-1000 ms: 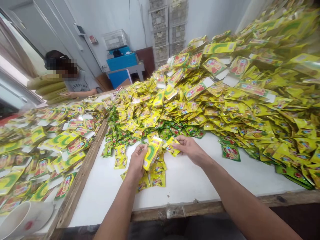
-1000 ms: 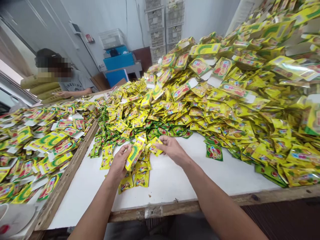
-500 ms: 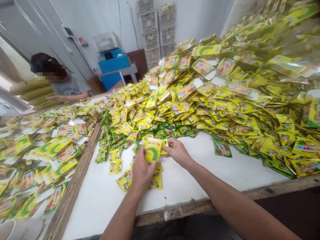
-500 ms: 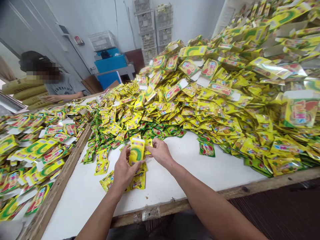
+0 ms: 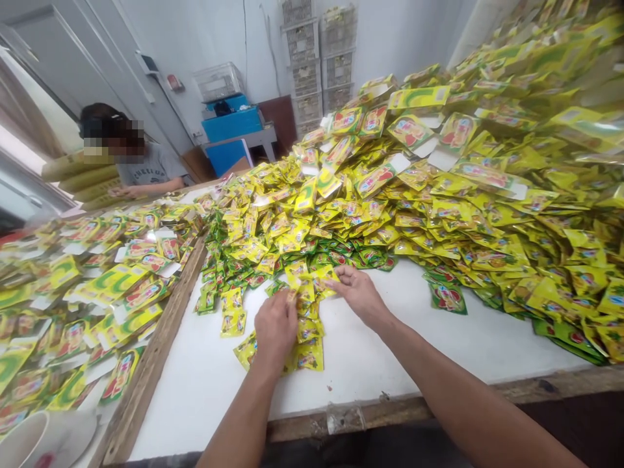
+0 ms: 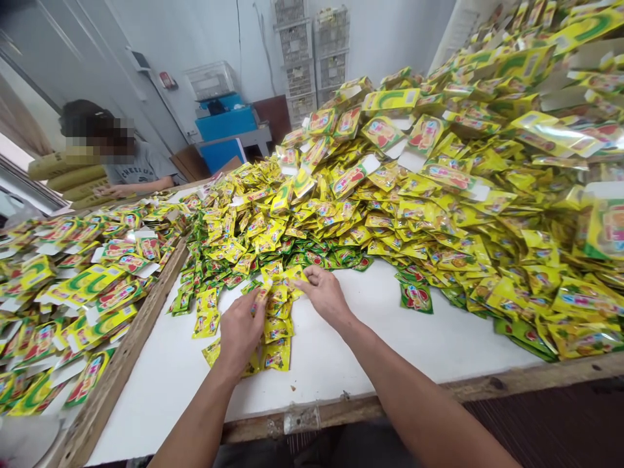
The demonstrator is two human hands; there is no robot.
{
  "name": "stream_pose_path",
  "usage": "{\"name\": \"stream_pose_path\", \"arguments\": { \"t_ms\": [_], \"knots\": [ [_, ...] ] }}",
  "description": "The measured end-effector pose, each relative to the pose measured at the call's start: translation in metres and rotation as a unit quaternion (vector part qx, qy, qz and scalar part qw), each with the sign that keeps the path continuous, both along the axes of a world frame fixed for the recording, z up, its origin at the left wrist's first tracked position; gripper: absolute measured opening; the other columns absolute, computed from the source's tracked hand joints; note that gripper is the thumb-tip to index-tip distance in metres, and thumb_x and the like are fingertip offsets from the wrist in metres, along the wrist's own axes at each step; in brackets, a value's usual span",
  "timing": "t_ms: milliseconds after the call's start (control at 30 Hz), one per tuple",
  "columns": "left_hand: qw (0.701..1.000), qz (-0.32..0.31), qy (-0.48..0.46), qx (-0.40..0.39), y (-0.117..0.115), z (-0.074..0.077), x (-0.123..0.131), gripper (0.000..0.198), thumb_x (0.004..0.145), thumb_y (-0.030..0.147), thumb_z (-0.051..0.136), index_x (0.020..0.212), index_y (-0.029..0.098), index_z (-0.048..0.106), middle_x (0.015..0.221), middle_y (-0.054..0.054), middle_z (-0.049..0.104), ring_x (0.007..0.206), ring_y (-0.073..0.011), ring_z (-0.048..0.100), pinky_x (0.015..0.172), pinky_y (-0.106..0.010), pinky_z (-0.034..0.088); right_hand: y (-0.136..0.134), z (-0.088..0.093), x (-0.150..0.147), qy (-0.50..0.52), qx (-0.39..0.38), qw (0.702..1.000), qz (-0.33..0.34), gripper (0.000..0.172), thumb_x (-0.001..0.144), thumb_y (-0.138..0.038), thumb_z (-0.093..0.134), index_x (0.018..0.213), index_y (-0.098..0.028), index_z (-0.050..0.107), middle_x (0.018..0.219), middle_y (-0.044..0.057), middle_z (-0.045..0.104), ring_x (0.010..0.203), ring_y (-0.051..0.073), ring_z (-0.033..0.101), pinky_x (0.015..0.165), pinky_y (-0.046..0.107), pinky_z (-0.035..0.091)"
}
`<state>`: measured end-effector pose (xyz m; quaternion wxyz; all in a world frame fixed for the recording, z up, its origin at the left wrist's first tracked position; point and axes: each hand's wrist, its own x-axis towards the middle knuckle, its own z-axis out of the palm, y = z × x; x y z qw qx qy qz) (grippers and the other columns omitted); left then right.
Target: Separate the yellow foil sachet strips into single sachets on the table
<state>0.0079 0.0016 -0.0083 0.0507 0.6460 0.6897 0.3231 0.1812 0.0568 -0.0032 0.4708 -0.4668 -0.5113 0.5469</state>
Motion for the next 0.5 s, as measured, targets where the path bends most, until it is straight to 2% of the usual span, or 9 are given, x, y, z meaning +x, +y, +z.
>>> {"name": "stream_pose_path", "arguments": {
  "t_ms": [67, 133, 233, 300, 400, 500],
  "knots": [
    [0.996, 0.050, -0.078, 0.003, -0.001, 0.002, -0.005, 0.033, 0.082, 0.030, 0.051, 0.110, 0.019, 0.064, 0.101, -0.010, 0.070, 0.096, -0.0270, 0.064, 0.087, -0.040, 0.046, 0.005, 0.001, 0.003, 0.021, 0.005, 0.999, -0.046, 0.043, 0.057, -0.053, 0.073, 0.070, -0.020, 0.048, 0.061, -0.004, 0.052, 0.060, 0.012, 0.051, 0.057, 0.026, 0.044],
    [0.979, 0.053, -0.198, -0.013, -0.001, 0.004, -0.007, 0.038, 0.080, 0.037, 0.056, 0.113, 0.019, 0.063, 0.102, -0.009, 0.071, 0.097, -0.0257, 0.064, 0.087, -0.038, 0.047, 0.009, 0.002, 0.001, 0.044, 0.013, 0.997, -0.064, 0.043, 0.057, -0.054, 0.073, 0.073, -0.020, 0.051, 0.068, -0.002, 0.056, 0.065, 0.013, 0.053, 0.059, 0.027, 0.047],
    [0.913, -0.013, -0.404, -0.053, 0.002, 0.006, -0.005, 0.044, 0.074, 0.043, 0.064, 0.110, 0.017, 0.064, 0.104, -0.008, 0.071, 0.096, -0.0237, 0.065, 0.084, -0.035, 0.049, 0.013, 0.003, -0.003, 0.044, 0.035, 0.998, -0.042, 0.043, 0.058, -0.056, 0.071, 0.074, -0.020, 0.053, 0.072, 0.000, 0.058, 0.067, 0.014, 0.053, 0.060, 0.028, 0.048],
    [0.866, -0.032, -0.492, -0.079, 0.003, 0.007, -0.002, 0.049, 0.067, 0.045, 0.070, 0.105, 0.015, 0.065, 0.100, -0.009, 0.072, 0.091, -0.0229, 0.066, 0.079, -0.033, 0.051, 0.013, 0.004, -0.003, 0.011, 0.050, 0.999, 0.005, 0.041, 0.061, -0.056, 0.069, 0.072, -0.019, 0.055, 0.070, 0.000, 0.058, 0.066, 0.014, 0.053, 0.060, 0.028, 0.046],
    [0.831, -0.025, -0.542, -0.126, 0.004, 0.007, -0.002, 0.053, 0.058, 0.045, 0.077, 0.098, 0.012, 0.067, 0.089, -0.009, 0.073, 0.078, -0.0209, 0.068, 0.070, -0.030, 0.053, 0.013, 0.005, 0.004, -0.046, 0.062, 0.994, 0.074, 0.038, 0.065, -0.054, 0.067, 0.069, -0.018, 0.056, 0.066, -0.001, 0.058, 0.064, 0.013, 0.052, 0.060, 0.027, 0.044],
    [0.823, -0.039, -0.546, -0.152, 0.005, 0.004, -0.007, 0.051, 0.058, 0.044, 0.078, 0.098, 0.012, 0.068, 0.083, -0.008, 0.074, 0.072, -0.0186, 0.068, 0.066, -0.027, 0.053, 0.012, 0.008, 0.012, -0.057, 0.054, 0.991, 0.109, 0.037, 0.065, -0.052, 0.068, 0.067, -0.017, 0.057, 0.064, -0.001, 0.059, 0.063, 0.014, 0.053, 0.059, 0.027, 0.042]
  ]
}}
